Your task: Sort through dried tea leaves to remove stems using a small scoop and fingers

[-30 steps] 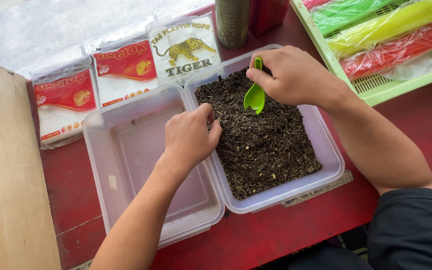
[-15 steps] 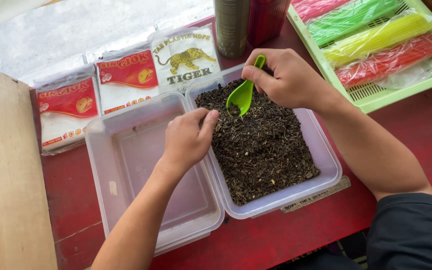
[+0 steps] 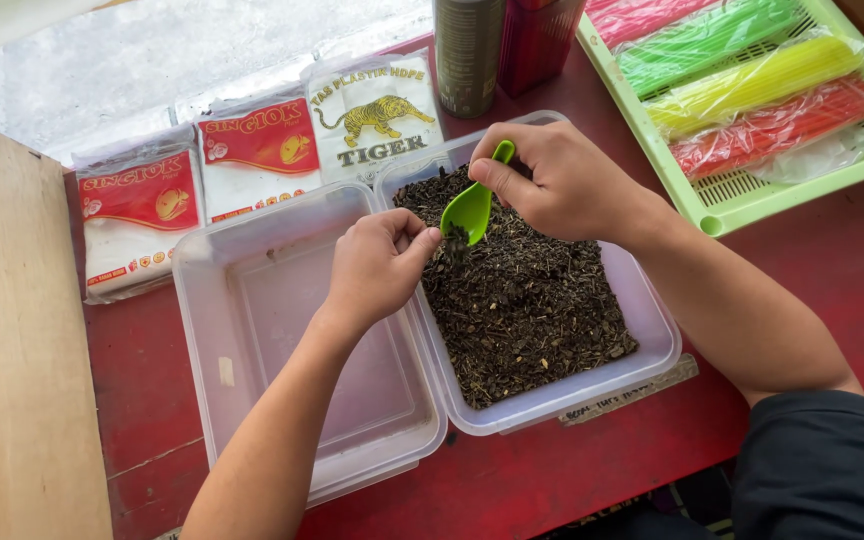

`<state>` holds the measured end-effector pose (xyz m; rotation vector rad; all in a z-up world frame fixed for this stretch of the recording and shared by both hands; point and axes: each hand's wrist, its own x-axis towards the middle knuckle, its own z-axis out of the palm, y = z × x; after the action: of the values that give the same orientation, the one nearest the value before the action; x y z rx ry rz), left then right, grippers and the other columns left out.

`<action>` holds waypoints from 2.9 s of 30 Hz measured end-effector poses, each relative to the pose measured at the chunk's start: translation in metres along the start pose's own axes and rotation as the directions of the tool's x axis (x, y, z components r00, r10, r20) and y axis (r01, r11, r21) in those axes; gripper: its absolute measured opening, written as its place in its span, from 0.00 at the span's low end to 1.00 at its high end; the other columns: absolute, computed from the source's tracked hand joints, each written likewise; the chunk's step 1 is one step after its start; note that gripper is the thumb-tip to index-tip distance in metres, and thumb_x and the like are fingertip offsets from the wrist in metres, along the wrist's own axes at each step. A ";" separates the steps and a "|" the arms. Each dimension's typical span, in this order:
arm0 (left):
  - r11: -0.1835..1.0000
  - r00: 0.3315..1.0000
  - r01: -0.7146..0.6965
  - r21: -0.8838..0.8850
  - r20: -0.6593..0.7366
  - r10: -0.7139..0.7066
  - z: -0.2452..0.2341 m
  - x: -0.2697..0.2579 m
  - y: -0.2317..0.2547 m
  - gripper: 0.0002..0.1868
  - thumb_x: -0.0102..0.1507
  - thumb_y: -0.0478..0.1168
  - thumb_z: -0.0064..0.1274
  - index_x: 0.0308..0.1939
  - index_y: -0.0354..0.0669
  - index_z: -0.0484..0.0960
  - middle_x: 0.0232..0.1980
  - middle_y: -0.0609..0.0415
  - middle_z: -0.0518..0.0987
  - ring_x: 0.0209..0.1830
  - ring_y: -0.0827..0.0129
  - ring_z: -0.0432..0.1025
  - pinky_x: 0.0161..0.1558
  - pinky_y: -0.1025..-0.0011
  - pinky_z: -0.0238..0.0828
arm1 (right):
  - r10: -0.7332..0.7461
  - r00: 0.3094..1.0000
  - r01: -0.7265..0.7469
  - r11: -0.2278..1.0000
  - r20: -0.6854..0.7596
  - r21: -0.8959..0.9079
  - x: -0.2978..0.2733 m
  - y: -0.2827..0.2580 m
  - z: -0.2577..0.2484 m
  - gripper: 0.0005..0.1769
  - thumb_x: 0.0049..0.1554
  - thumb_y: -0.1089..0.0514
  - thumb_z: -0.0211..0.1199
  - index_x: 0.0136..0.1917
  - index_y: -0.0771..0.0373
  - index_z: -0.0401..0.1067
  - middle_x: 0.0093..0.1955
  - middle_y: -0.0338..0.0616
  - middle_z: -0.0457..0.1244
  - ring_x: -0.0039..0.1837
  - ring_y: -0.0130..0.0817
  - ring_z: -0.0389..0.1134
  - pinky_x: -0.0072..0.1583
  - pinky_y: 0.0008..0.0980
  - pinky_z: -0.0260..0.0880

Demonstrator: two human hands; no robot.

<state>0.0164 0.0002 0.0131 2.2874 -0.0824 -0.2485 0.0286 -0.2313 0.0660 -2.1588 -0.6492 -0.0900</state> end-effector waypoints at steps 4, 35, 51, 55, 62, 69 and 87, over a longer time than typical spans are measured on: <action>0.998 1.000 0.000 -0.059 -0.015 -0.001 -0.001 0.002 -0.005 0.09 0.59 0.51 0.56 0.31 0.56 0.86 0.18 0.58 0.71 0.28 0.60 0.77 0.41 0.61 0.74 | -0.071 0.997 0.075 0.985 0.030 -0.154 -0.003 -0.008 -0.015 0.06 0.67 0.57 0.60 0.48 0.59 0.74 0.32 0.56 0.66 0.39 0.61 0.69 0.44 0.52 0.68; 0.780 0.928 0.086 0.620 0.235 -0.289 -0.082 -0.025 0.013 0.13 0.56 0.42 0.37 0.19 0.42 0.60 0.21 0.50 0.67 0.26 0.59 0.61 0.29 0.59 0.55 | -0.021 0.992 0.087 0.836 0.127 -0.541 -0.011 0.000 -0.039 0.12 0.69 0.50 0.57 0.56 0.60 0.75 0.34 0.56 0.68 0.40 0.59 0.69 0.44 0.54 0.64; 0.974 1.000 0.028 0.226 0.001 -0.028 -0.008 0.010 -0.019 0.20 0.58 0.48 0.49 0.43 0.44 0.57 0.32 0.48 0.72 0.34 0.38 0.69 0.37 0.48 0.59 | 0.096 0.995 -0.027 0.554 0.031 -0.832 -0.009 0.028 -0.035 0.16 0.71 0.45 0.53 0.46 0.56 0.70 0.40 0.53 0.70 0.46 0.64 0.72 0.44 0.57 0.69; 0.966 0.999 0.047 0.255 -0.020 -0.043 -0.001 0.011 -0.018 0.20 0.59 0.47 0.47 0.45 0.44 0.57 0.34 0.41 0.77 0.35 0.30 0.71 0.38 0.45 0.62 | 0.147 0.988 -0.050 0.563 0.040 -0.825 -0.007 0.026 -0.036 0.17 0.70 0.44 0.53 0.47 0.56 0.70 0.40 0.54 0.70 0.47 0.65 0.72 0.45 0.59 0.69; 0.955 0.994 0.110 0.276 -0.045 -0.102 0.002 0.001 -0.012 0.22 0.64 0.51 0.46 0.49 0.43 0.56 0.39 0.35 0.80 0.40 0.27 0.72 0.40 0.39 0.64 | 0.256 0.965 -0.105 0.600 0.066 -0.793 -0.006 0.021 -0.037 0.17 0.70 0.44 0.51 0.53 0.56 0.73 0.46 0.53 0.72 0.52 0.64 0.72 0.47 0.59 0.69; 0.971 0.991 0.116 0.209 -0.092 -0.099 0.008 -0.002 -0.018 0.19 0.61 0.46 0.45 0.47 0.44 0.55 0.36 0.36 0.79 0.37 0.25 0.71 0.39 0.38 0.62 | 0.271 0.958 -0.113 0.663 0.096 -0.740 -0.006 0.016 -0.039 0.16 0.68 0.44 0.52 0.55 0.56 0.73 0.47 0.56 0.71 0.53 0.64 0.71 0.48 0.61 0.68; 0.869 0.976 -0.119 0.480 -0.103 0.190 0.017 0.004 -0.028 0.08 0.60 0.41 0.44 0.42 0.46 0.66 0.28 0.42 0.78 0.28 0.36 0.73 0.31 0.43 0.67 | 0.396 0.882 -0.062 0.634 0.255 -0.771 0.003 0.011 -0.011 0.23 0.69 0.45 0.45 0.48 0.59 0.75 0.48 0.46 0.72 0.50 0.52 0.73 0.48 0.56 0.72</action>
<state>0.0161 0.0054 -0.0195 2.7604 -0.2774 0.0347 0.0382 -0.2441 0.0660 -3.1168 -0.6046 0.3036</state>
